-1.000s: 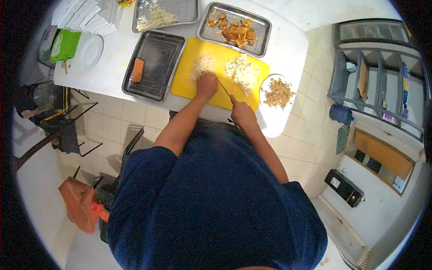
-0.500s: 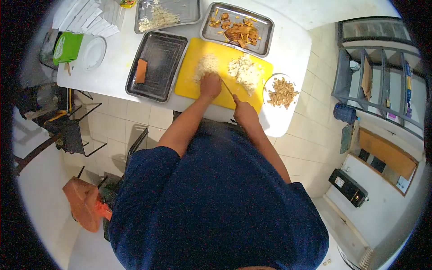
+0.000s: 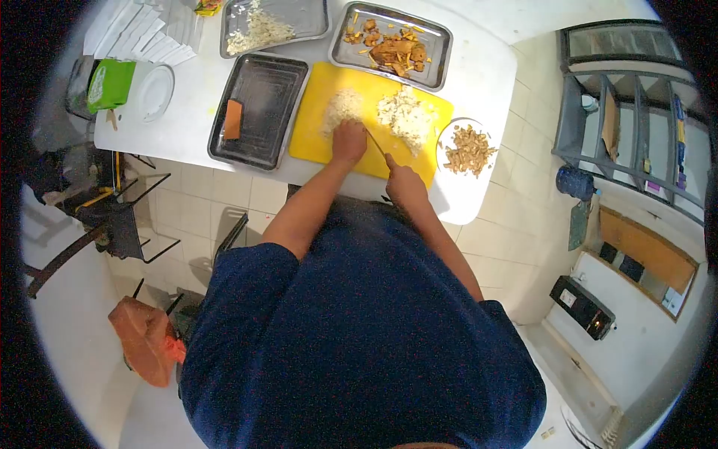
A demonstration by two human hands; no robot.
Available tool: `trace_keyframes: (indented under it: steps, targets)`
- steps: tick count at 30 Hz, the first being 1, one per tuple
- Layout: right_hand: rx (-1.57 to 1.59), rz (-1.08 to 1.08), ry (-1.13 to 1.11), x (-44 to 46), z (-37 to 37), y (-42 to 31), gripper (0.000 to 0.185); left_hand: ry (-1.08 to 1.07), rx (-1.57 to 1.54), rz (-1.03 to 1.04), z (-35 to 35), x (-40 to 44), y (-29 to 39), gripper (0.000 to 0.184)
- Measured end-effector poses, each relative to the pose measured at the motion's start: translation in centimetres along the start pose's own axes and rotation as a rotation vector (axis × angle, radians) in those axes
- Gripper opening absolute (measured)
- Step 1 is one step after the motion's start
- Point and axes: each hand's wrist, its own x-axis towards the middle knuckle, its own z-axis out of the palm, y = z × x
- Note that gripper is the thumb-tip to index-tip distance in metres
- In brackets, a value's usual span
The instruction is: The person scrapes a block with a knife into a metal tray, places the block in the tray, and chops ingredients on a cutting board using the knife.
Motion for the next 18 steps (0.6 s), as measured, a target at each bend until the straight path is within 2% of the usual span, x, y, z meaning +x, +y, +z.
trace_keyframes:
  steps: [5, 8, 11, 14, 18]
  targets:
    - [-0.001, -0.018, 0.017, 0.2, 0.3, -0.1, 0.06, -0.01, -0.063, -0.042, 0.0, 0.0, -0.3, 0.019]
    - [0.045, -0.028, 0.032, 1.0, 1.4, 0.8, 0.057, -0.117, -0.1, -0.096, -1.0, -0.3, 0.2, 0.019]
    - [0.108, -0.047, 0.069, 1.4, 2.4, 1.9, 0.055, -0.065, -0.156, 0.034, 0.6, -1.1, -1.3, 0.016]
    - [0.17, -0.088, 0.09, 1.9, 4.4, 3.6, 0.058, 0.005, -0.261, 0.138, -1.4, -2.2, -1.1, 0.015]
    - [0.195, -0.111, 0.13, 0.6, 5.1, 4.8, 0.056, -0.055, -0.334, 0.235, -0.1, -2.9, -4.0, 0.021]
